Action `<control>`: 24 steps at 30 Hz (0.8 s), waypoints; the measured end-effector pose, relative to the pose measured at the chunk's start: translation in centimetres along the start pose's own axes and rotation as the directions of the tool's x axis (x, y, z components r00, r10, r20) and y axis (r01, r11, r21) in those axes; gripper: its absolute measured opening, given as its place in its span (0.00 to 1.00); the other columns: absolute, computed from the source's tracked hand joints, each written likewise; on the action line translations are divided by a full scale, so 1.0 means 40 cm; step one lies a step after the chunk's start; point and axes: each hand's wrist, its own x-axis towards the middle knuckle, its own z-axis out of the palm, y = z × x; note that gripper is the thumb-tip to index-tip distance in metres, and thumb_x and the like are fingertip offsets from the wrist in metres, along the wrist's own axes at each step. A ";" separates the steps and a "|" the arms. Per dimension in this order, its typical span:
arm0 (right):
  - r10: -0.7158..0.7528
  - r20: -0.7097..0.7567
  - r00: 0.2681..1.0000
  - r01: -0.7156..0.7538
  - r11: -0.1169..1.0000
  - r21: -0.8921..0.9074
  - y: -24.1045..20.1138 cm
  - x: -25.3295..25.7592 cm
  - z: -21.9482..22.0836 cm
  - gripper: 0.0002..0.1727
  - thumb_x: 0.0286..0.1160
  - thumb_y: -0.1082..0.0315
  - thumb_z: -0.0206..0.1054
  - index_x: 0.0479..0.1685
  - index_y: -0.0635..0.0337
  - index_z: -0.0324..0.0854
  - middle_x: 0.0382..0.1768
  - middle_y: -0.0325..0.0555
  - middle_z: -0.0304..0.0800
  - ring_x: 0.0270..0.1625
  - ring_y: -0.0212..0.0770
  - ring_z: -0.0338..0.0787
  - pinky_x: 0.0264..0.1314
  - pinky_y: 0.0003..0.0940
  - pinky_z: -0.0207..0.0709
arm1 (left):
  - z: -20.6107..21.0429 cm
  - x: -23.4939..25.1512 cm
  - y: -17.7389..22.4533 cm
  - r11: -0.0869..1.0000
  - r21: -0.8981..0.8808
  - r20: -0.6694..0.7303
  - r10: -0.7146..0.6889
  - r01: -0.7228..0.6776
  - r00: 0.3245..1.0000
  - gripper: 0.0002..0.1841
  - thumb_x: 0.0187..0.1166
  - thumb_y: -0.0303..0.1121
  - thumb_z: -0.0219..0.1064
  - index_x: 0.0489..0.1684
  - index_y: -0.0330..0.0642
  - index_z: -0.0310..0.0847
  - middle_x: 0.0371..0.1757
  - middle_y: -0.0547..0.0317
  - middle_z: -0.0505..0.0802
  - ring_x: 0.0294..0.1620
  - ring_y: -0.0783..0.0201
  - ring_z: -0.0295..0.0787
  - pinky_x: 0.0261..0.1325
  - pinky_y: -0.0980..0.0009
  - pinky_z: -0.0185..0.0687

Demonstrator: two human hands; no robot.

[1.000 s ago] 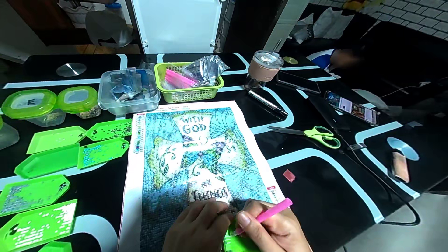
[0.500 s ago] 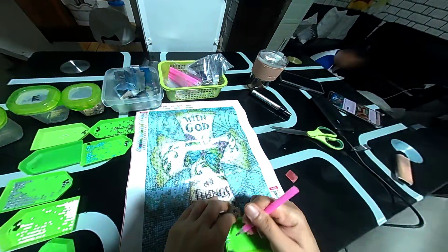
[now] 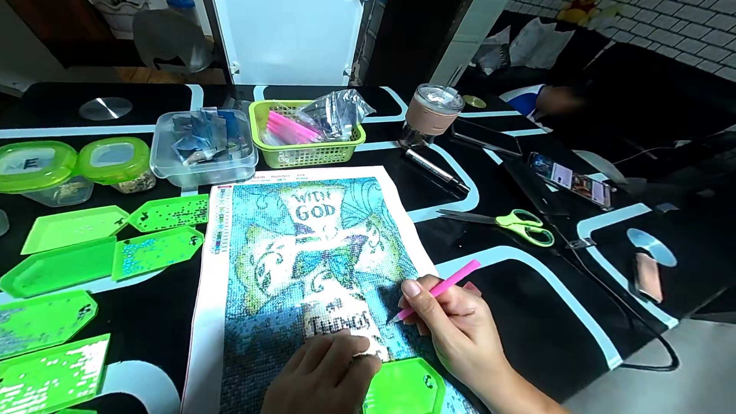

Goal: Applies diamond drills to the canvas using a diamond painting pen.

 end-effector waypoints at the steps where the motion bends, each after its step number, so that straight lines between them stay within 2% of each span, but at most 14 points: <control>1: -0.011 0.004 1.000 0.011 1.000 -0.007 0.000 -0.001 0.000 0.17 0.90 0.64 0.58 0.31 0.56 0.85 0.26 0.30 0.88 0.29 0.17 0.85 0.32 0.11 0.79 | 0.000 0.000 0.000 1.000 -0.001 0.000 -0.001 0.001 1.000 0.21 0.69 0.44 0.79 0.57 0.44 0.92 0.64 0.52 0.93 0.67 0.51 0.88 0.66 0.59 0.83; 11: -0.052 0.029 0.998 0.053 0.998 -0.038 0.006 -0.002 0.002 0.17 0.90 0.65 0.59 0.29 0.59 0.84 0.25 0.32 0.87 0.28 0.18 0.84 0.31 0.12 0.77 | -0.001 -0.001 0.000 1.000 -0.002 -0.005 -0.003 0.003 1.000 0.20 0.69 0.44 0.79 0.57 0.44 0.92 0.65 0.52 0.93 0.69 0.52 0.87 0.68 0.59 0.82; 18: -0.166 0.067 0.984 0.177 0.963 -0.204 0.007 -0.010 0.002 0.19 0.91 0.62 0.58 0.31 0.62 0.82 0.23 0.38 0.85 0.29 0.20 0.83 0.34 0.13 0.77 | 0.000 -0.001 0.002 1.000 0.011 -0.009 -0.004 0.004 1.000 0.20 0.69 0.44 0.79 0.56 0.45 0.92 0.64 0.53 0.93 0.68 0.52 0.87 0.67 0.61 0.82; 24: -0.088 0.033 0.996 0.090 0.994 -0.057 0.007 -0.010 -0.002 0.18 0.91 0.63 0.59 0.30 0.60 0.84 0.25 0.33 0.87 0.29 0.17 0.84 0.32 0.12 0.78 | -0.001 -0.003 0.001 1.000 0.007 -0.014 -0.001 0.001 1.000 0.20 0.68 0.44 0.79 0.56 0.45 0.92 0.64 0.53 0.93 0.68 0.52 0.87 0.67 0.60 0.82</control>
